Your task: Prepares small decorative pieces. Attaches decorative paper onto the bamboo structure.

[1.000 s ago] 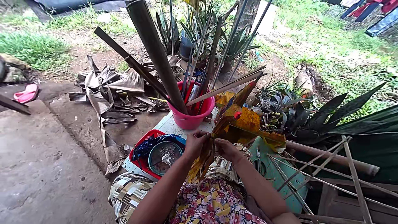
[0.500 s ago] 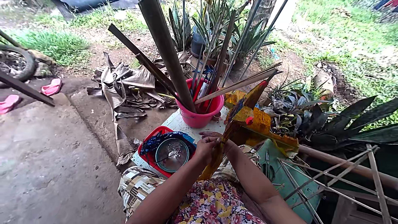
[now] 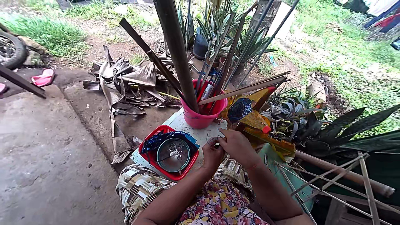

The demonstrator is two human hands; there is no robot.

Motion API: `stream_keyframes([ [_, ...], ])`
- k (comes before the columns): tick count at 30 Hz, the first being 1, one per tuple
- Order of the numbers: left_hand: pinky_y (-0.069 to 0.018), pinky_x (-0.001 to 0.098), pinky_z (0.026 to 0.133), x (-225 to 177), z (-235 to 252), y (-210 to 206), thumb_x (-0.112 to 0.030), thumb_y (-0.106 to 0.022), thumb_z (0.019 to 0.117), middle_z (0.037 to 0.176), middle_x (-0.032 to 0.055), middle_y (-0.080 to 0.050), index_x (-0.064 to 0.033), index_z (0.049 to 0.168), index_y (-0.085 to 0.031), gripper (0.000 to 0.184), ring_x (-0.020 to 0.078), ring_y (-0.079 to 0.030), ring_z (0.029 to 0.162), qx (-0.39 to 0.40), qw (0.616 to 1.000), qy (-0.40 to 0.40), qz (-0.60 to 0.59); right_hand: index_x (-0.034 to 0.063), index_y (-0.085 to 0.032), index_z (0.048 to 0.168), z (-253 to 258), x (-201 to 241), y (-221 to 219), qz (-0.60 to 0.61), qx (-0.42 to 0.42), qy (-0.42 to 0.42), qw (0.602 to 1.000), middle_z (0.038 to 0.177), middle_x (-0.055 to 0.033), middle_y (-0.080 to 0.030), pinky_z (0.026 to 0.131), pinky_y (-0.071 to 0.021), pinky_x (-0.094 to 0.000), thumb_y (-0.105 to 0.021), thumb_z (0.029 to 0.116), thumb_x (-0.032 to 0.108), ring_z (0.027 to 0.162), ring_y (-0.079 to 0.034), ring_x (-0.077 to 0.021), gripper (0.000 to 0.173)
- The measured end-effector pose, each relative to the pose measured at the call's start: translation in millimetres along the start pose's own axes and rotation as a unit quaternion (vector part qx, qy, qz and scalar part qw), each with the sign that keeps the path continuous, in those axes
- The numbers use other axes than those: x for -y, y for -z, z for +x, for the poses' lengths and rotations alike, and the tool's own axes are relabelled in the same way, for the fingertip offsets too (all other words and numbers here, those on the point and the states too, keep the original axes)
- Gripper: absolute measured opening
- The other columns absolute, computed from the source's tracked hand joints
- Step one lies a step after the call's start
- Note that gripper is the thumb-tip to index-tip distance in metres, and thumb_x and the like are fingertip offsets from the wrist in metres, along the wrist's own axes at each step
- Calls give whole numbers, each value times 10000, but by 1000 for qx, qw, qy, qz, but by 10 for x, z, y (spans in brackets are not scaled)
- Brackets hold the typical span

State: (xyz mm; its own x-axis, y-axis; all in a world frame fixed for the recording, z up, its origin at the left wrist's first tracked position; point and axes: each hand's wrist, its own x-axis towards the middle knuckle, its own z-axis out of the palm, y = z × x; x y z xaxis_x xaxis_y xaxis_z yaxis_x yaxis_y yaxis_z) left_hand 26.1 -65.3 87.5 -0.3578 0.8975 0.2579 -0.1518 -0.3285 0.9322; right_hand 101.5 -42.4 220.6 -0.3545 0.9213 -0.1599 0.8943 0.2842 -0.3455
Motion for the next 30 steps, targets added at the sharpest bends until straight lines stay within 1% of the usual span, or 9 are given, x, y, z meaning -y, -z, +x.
stream_keyframes([
  [3,-623,251,789,-2,-2,41,47,-712,845,967,131,-733,72,950,-731,110,96,-725,878,-3,1000,0,10,32,-750,1120,171,133,-21,-6,26,21,999,1077,-173,-687,889,-535,-538,-572,1032,167,1010,-668,-338,240],
  [6,-620,263,807,-9,53,99,20,-712,871,934,110,-737,46,936,-728,73,106,-727,882,15,1000,15,15,45,-780,994,123,34,-74,24,-68,84,994,940,-125,-690,796,-567,-506,-621,1001,160,879,-681,-280,196],
  [12,-581,251,779,-149,283,273,-67,-677,962,877,42,-736,7,1001,-710,90,69,-694,790,117,984,129,-30,53,-781,1006,-346,-408,-256,188,-233,91,950,896,-33,-724,678,-586,-212,-646,1005,261,719,-669,-51,248],
  [15,-572,251,737,-180,367,284,-103,-693,962,826,23,-718,-17,978,-703,88,61,-676,738,135,976,168,6,14,-758,1034,-597,-565,-472,327,-232,46,915,927,-36,-747,637,-580,-192,-654,997,174,690,-669,-34,193],
  [18,-561,246,705,-188,390,253,-94,-702,956,789,25,-699,-12,948,-694,83,60,-657,700,119,973,194,26,-21,-736,1035,-739,-655,-701,480,-230,1,847,933,-52,-751,619,-570,-189,-611,1000,61,658,-655,-41,153],
  [20,-559,251,695,-192,396,230,-88,-711,952,781,33,-700,-6,944,-694,84,68,-656,689,109,972,207,31,-51,-713,1043,-742,-686,-799,626,-211,-98,744,881,-72,-734,571,-547,-189,-534,1038,32,608,-629,-57,198],
  [25,-571,284,737,-173,374,202,-76,-715,941,818,50,-715,4,956,-698,84,98,-677,736,126,968,212,36,87,-608,1085,-404,-901,-1078,791,-59,-302,530,833,-13,-666,474,-474,-161,-464,1093,222,548,-568,-36,198],
  [27,-579,291,726,-131,333,192,-67,-712,938,818,59,-719,11,951,-696,80,112,-685,735,141,964,224,8,95,-603,1024,-200,-950,-1192,811,-15,-297,504,758,-2,-634,451,-453,-164,-462,1089,241,501,-525,-36,213],
  [30,-562,288,665,-149,277,173,-62,-708,943,799,66,-704,18,941,-690,82,121,-664,694,127,952,276,-23,96,-564,1021,108,-925,-1249,797,-1,-251,549,723,-23,-591,500,-473,-223,-375,1107,254,537,-535,-82,261],
])
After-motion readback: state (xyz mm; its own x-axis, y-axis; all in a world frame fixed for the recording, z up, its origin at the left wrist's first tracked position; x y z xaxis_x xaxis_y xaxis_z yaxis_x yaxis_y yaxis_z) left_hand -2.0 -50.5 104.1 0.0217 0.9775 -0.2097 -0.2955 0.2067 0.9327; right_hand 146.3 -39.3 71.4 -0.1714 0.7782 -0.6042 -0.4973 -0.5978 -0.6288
